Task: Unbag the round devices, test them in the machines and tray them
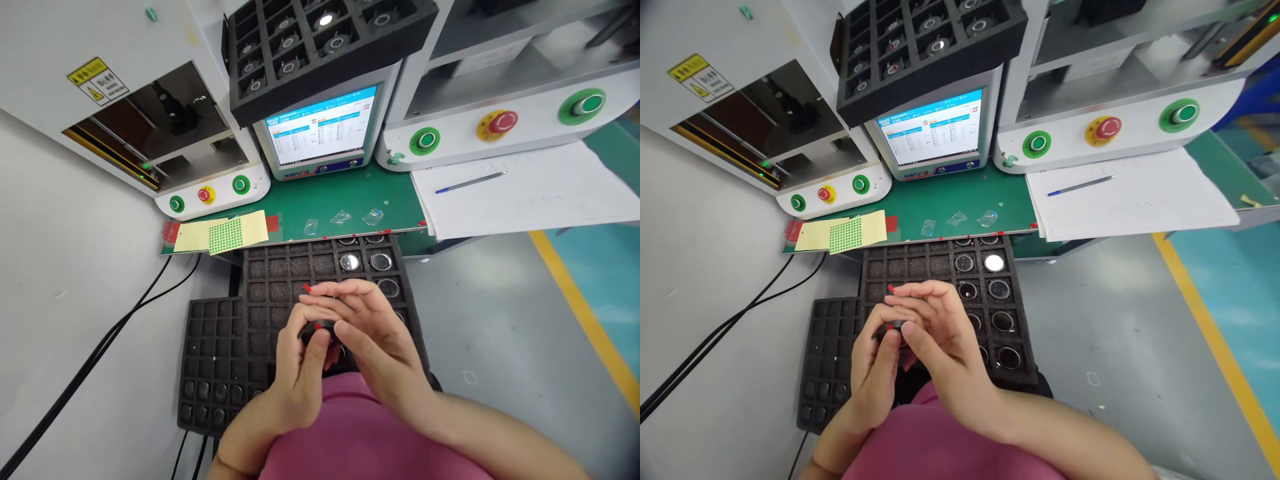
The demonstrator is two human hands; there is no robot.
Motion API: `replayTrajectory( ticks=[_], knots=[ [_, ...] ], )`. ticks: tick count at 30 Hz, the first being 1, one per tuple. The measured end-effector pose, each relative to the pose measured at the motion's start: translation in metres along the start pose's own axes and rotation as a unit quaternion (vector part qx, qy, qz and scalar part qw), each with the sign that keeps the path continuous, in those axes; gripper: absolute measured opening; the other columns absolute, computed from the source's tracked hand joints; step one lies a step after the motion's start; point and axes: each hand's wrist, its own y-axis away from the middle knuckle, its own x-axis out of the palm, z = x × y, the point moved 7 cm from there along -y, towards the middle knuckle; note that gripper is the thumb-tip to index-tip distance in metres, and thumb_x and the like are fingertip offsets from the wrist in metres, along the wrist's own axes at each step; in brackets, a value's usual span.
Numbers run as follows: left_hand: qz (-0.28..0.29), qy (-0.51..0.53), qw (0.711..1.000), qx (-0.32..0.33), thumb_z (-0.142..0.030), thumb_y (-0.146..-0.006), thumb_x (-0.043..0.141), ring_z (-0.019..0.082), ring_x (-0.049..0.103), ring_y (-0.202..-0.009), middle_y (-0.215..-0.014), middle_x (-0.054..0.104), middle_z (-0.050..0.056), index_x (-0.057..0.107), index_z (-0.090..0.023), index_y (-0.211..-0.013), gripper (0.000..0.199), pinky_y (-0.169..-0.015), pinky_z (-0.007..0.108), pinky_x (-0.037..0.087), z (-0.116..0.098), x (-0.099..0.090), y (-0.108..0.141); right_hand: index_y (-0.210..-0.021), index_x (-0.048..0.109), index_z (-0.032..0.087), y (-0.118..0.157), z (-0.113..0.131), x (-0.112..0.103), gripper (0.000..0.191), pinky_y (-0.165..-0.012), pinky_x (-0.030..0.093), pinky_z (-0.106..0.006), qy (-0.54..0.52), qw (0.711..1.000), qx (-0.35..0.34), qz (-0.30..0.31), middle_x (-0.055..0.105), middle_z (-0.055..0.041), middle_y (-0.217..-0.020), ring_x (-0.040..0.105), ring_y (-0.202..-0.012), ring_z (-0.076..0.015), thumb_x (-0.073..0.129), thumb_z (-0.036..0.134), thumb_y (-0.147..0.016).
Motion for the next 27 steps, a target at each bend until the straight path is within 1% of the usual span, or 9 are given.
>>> replayTrajectory(
  ticks=[3, 6, 8, 10, 13, 16, 21, 24, 27],
  knots=[
    [0.045, -0.048, 0.998, 0.012, -0.029, -0.101, 0.042, 0.011, 0.057, -0.070, -0.094, 0.065, 0.005, 0.060, -0.020, -0.106, 0.021, -0.061, 0.022, 0.050, -0.006, 0.004, 0.000, -0.110, 0.055, 0.031, 0.001, 0.001, 0.001, 0.017, -0.091, 0.058, -0.036, 0.015, 1.000, 0.006, -0.003, 0.068, -0.0029, -0.118, 0.066, -0.113, -0.0188, 0.060, 0.027, -0.094],
    [0.077, -0.095, 0.992, 0.037, -0.023, -0.101, 0.040, 0.015, 0.063, -0.086, -0.106, 0.067, 0.007, 0.058, -0.021, -0.114, 0.022, -0.077, 0.028, 0.054, -0.013, 0.007, -0.001, -0.109, 0.057, 0.030, 0.001, 0.003, 0.002, 0.019, -0.094, 0.056, -0.037, 0.034, 0.999, -0.003, -0.010, 0.068, -0.0024, -0.117, 0.067, -0.110, -0.0184, 0.058, 0.022, -0.093],
    [0.082, -0.141, 0.985, 0.062, -0.019, -0.100, 0.040, 0.017, 0.065, -0.096, -0.111, 0.067, 0.008, 0.057, -0.021, -0.116, 0.024, -0.085, 0.031, 0.054, -0.018, 0.009, -0.001, -0.107, 0.058, 0.029, 0.001, 0.003, 0.002, 0.021, -0.091, 0.057, -0.037, 0.042, 0.999, -0.017, -0.026, 0.068, -0.0015, -0.113, 0.069, -0.104, -0.0181, 0.057, 0.017, -0.090],
    [0.078, -0.186, 0.975, 0.094, -0.015, -0.098, 0.042, 0.019, 0.065, -0.104, -0.112, 0.069, 0.009, 0.057, -0.020, -0.116, 0.025, -0.090, 0.032, 0.053, -0.024, 0.011, -0.001, -0.103, 0.058, 0.028, 0.001, 0.002, 0.000, 0.024, -0.083, 0.060, -0.035, 0.034, 0.998, -0.020, -0.051, 0.068, -0.0004, -0.107, 0.071, -0.094, -0.0172, 0.055, 0.012, -0.087],
    [0.082, -0.232, 0.962, 0.115, -0.011, -0.095, 0.042, 0.019, 0.068, -0.100, -0.107, 0.071, 0.009, 0.055, -0.019, -0.114, 0.025, -0.088, 0.031, 0.054, -0.028, 0.015, -0.001, -0.097, 0.057, 0.027, 0.003, -0.002, -0.002, 0.023, -0.073, 0.062, -0.032, 0.005, 0.996, -0.016, -0.093, 0.067, 0.0010, -0.101, 0.073, -0.083, -0.0161, 0.053, 0.010, -0.083],
    [0.092, -0.265, 0.953, 0.116, -0.011, -0.093, 0.042, 0.020, 0.070, -0.094, -0.103, 0.072, 0.010, 0.055, -0.018, -0.112, 0.023, -0.082, 0.032, 0.056, -0.025, 0.019, -0.001, -0.092, 0.057, 0.027, 0.005, -0.003, -0.004, 0.020, -0.072, 0.062, -0.030, -0.004, 0.992, -0.033, -0.121, 0.067, 0.0027, -0.096, 0.073, -0.078, -0.0144, 0.052, 0.010, -0.082],
    [0.083, -0.294, 0.942, 0.138, -0.011, -0.092, 0.042, 0.020, 0.070, -0.083, -0.093, 0.073, 0.009, 0.055, -0.018, -0.106, 0.020, -0.075, 0.030, 0.056, -0.022, 0.022, -0.001, -0.085, 0.060, 0.025, 0.006, -0.004, -0.008, 0.015, -0.072, 0.061, -0.029, 0.003, 0.988, -0.048, -0.148, 0.067, 0.0028, -0.089, 0.071, -0.073, -0.0128, 0.052, 0.012, -0.082],
    [0.084, -0.293, 0.943, 0.132, -0.012, -0.092, 0.042, 0.019, 0.070, -0.078, -0.090, 0.073, 0.008, 0.055, -0.018, -0.105, 0.019, -0.071, 0.029, 0.055, -0.019, 0.023, -0.003, -0.085, 0.060, 0.025, 0.005, -0.005, -0.010, 0.014, -0.071, 0.060, -0.027, 0.006, 0.988, -0.038, -0.153, 0.065, 0.0029, -0.091, 0.070, -0.072, -0.0117, 0.052, 0.014, -0.084],
    [0.084, -0.253, 0.955, 0.131, -0.015, -0.094, 0.042, 0.020, 0.069, -0.082, -0.093, 0.072, 0.009, 0.056, -0.019, -0.106, 0.019, -0.075, 0.031, 0.055, -0.019, 0.023, -0.003, -0.092, 0.057, 0.027, 0.004, -0.004, -0.011, 0.007, -0.070, 0.060, -0.028, 0.013, 0.990, -0.003, -0.140, 0.065, 0.0020, -0.096, 0.069, -0.074, -0.0128, 0.055, 0.021, -0.089]
  ],
)
